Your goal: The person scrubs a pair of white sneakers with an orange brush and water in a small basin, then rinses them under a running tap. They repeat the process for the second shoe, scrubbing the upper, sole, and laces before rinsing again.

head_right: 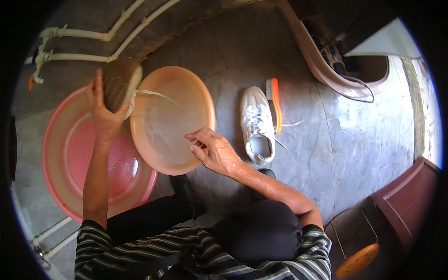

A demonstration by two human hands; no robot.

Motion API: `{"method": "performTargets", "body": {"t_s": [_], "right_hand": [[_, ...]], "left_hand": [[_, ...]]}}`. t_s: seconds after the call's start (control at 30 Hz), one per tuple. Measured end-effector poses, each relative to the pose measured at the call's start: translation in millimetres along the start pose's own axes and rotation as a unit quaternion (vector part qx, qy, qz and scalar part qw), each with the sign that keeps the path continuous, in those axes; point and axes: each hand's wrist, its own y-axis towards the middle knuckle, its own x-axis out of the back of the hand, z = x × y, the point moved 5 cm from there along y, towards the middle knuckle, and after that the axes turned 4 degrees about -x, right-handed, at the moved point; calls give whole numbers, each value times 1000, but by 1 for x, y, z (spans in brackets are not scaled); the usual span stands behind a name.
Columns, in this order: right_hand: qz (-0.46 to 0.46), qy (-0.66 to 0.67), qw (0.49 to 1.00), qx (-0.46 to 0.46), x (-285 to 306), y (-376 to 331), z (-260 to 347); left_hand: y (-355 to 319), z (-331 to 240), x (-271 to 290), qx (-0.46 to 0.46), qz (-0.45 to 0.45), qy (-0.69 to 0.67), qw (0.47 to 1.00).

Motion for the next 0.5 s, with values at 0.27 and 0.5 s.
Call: {"method": "performTargets", "body": {"t_s": [0.27, 0.5], "right_hand": [[-168, 2, 982, 85, 37, -1, 12], [-95, 61, 994, 9, 50, -4, -1]], "left_hand": [[6, 40, -47, 220, 45, -658, 718], [5, -68, -110, 192, 144, -801, 549]]}}
